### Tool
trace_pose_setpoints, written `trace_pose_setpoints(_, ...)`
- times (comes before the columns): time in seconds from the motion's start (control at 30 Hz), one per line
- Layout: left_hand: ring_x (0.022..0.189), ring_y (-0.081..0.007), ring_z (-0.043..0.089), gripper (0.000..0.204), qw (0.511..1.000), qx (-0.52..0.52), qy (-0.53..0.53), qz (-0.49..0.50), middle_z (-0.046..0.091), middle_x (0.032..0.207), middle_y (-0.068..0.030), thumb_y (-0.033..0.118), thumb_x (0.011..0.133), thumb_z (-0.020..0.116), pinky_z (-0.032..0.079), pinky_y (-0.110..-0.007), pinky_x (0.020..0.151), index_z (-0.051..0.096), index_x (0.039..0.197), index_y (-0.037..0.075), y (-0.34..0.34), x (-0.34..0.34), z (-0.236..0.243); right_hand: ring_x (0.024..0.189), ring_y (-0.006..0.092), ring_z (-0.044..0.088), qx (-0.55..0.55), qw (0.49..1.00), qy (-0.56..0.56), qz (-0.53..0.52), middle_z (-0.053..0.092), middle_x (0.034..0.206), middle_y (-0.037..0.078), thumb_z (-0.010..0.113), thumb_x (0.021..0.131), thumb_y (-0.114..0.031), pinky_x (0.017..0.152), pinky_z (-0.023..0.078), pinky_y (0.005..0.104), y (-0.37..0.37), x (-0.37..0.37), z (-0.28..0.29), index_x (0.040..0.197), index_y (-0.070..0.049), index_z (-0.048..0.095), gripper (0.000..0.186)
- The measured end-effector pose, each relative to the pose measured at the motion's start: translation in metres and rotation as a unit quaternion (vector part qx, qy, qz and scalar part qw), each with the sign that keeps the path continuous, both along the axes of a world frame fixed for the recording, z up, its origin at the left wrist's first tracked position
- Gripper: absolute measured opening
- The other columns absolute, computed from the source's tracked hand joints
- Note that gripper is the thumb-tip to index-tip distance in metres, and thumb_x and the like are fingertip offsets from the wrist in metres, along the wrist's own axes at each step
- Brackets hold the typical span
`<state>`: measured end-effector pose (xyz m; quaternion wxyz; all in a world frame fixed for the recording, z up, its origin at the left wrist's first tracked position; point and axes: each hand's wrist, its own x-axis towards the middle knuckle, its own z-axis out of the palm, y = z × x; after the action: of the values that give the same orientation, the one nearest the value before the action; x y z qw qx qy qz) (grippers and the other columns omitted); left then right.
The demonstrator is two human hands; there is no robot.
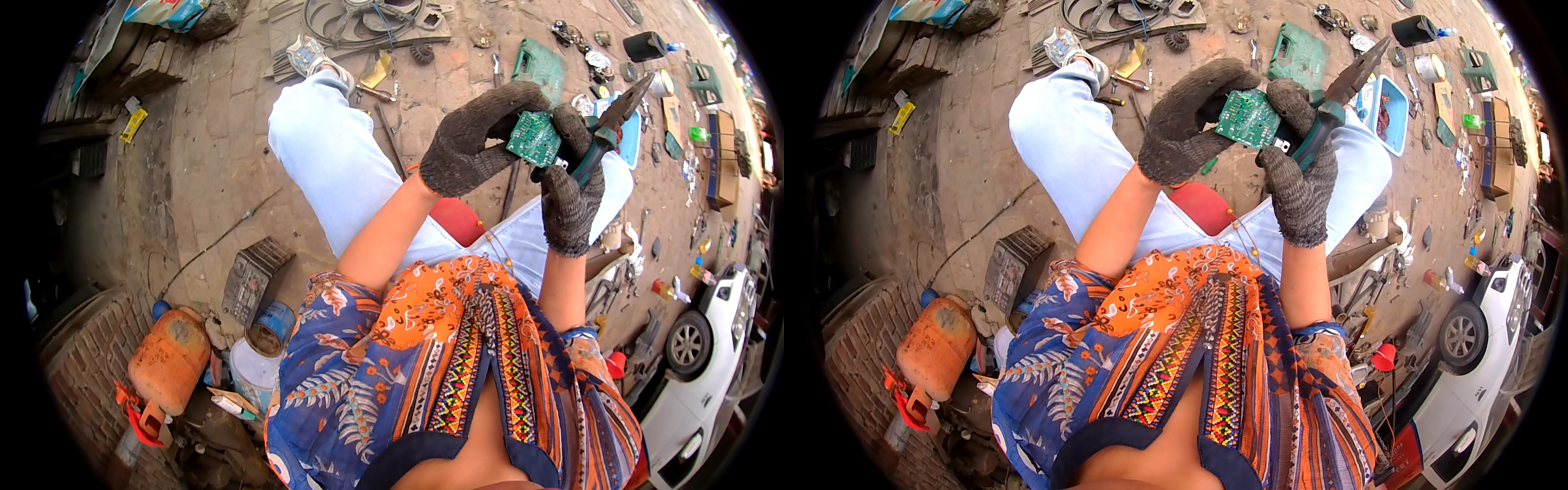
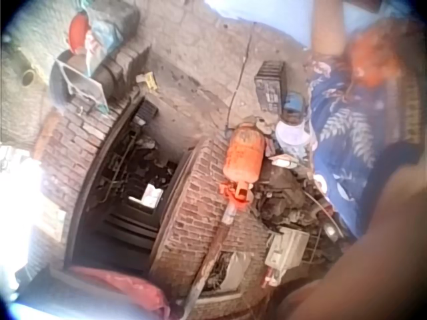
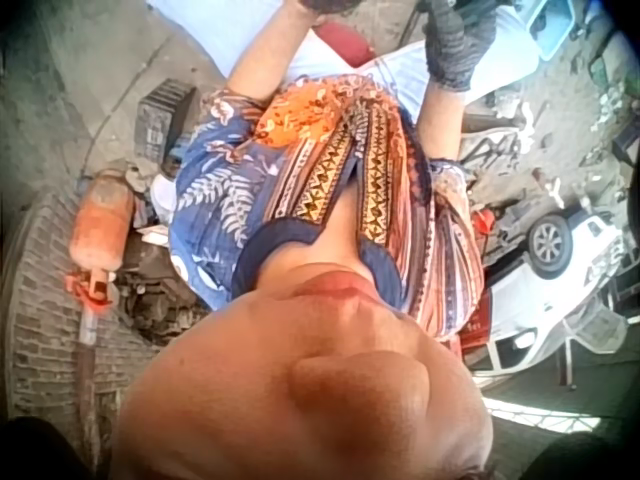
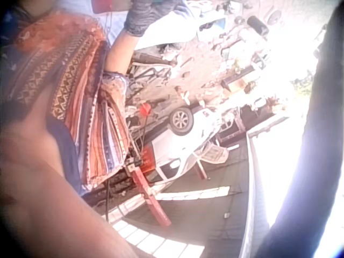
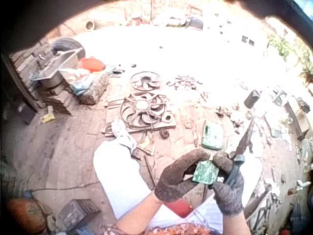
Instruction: The person sits on the floor of a workshop and repairs a small green circuit board. They use a screwdriver to adjust components, pliers to manipulate parts, and a hammer to strike the board.
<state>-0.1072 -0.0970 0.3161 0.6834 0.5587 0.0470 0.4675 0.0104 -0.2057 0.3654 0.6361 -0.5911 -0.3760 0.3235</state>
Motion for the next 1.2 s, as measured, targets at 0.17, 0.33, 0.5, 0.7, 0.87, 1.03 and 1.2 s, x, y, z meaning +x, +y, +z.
trace_pose_setpoints(0.17,0.110,-0.0191,0.056,0.062,1.000,0.018,-0.019,0.011,0.055,0.123,-0.0116,-0.005,0.075,0.066,0.047,-0.032,0.091,0.041,0.131,0.004,0.001,0.001,-0.002,0.114,0.0221,0.051,-0.008,1.000,-0.026,0.004,0.054,0.123,0.012,0.072,0.070,-0.023,0.097,0.038,0.0340,-0.001,0.002,-0.001,0.124,-0.001,0.052,0.061)
trace_pose_setpoints(0.33,0.113,-0.0219,0.053,0.068,1.000,0.024,-0.014,-0.012,0.051,0.126,-0.0134,-0.006,0.075,0.066,0.047,-0.033,0.092,0.036,0.135,0.004,0.003,-0.002,0.001,0.114,0.0225,0.051,0.007,1.000,-0.011,0.010,0.053,0.125,0.012,0.072,0.071,-0.024,0.096,0.039,0.0344,0.001,0.003,-0.001,0.124,-0.001,0.051,0.062)
trace_pose_setpoints(0.5,0.120,-0.0241,0.047,0.068,0.996,-0.021,-0.062,-0.059,0.044,0.133,-0.0167,-0.005,0.078,0.063,0.047,-0.035,0.092,0.032,0.137,0.003,0.003,0.002,0.000,0.112,0.0211,0.052,0.024,0.997,-0.071,0.008,0.053,0.123,0.011,0.071,0.073,-0.018,0.094,0.042,0.0329,0.005,0.004,0.001,0.125,0.000,0.050,0.059)
trace_pose_setpoints(0.7,0.115,-0.0211,0.050,0.058,0.955,-0.233,-0.038,-0.178,0.043,0.133,-0.0138,0.006,0.084,0.059,0.047,-0.032,0.090,0.033,0.136,0.003,0.012,-0.005,0.002,0.112,0.0207,0.052,0.016,0.986,-0.165,0.008,0.052,0.124,0.010,0.066,0.076,-0.006,0.094,0.042,0.0327,0.002,0.002,0.002,0.124,-0.001,0.050,0.051)
trace_pose_setpoints(0.87,0.100,-0.0146,0.056,0.044,0.973,-0.199,0.073,-0.091,0.056,0.118,-0.0087,0.006,0.082,0.063,0.050,-0.029,0.083,0.049,0.124,0.002,0.001,-0.001,0.003,0.112,0.0208,0.052,0.019,0.982,-0.188,0.020,0.050,0.126,0.010,0.065,0.077,-0.005,0.095,0.042,0.0331,0.000,0.002,-0.002,0.124,-0.002,0.050,0.050)
trace_pose_setpoints(1.03,0.095,-0.0141,0.059,0.034,0.979,-0.176,0.076,-0.073,0.062,0.107,-0.0074,0.003,0.083,0.060,0.051,-0.029,0.081,0.056,0.117,-0.001,0.002,-0.004,0.009,0.113,0.0213,0.051,0.039,0.977,-0.211,0.003,0.050,0.126,0.011,0.065,0.077,-0.002,0.095,0.042,0.0337,0.004,-0.002,-0.004,0.124,-0.001,0.050,0.050)
trace_pose_setpoints(1.2,0.095,-0.0138,0.058,0.033,0.979,-0.186,0.040,-0.077,0.062,0.108,-0.0084,0.003,0.083,0.061,0.051,-0.029,0.081,0.057,0.115,-0.002,0.000,-0.004,0.011,0.114,0.0209,0.050,0.068,0.976,-0.203,-0.038,0.048,0.127,0.012,0.068,0.075,-0.003,0.095,0.042,0.0334,0.013,-0.010,-0.004,0.124,-0.001,0.050,0.052)
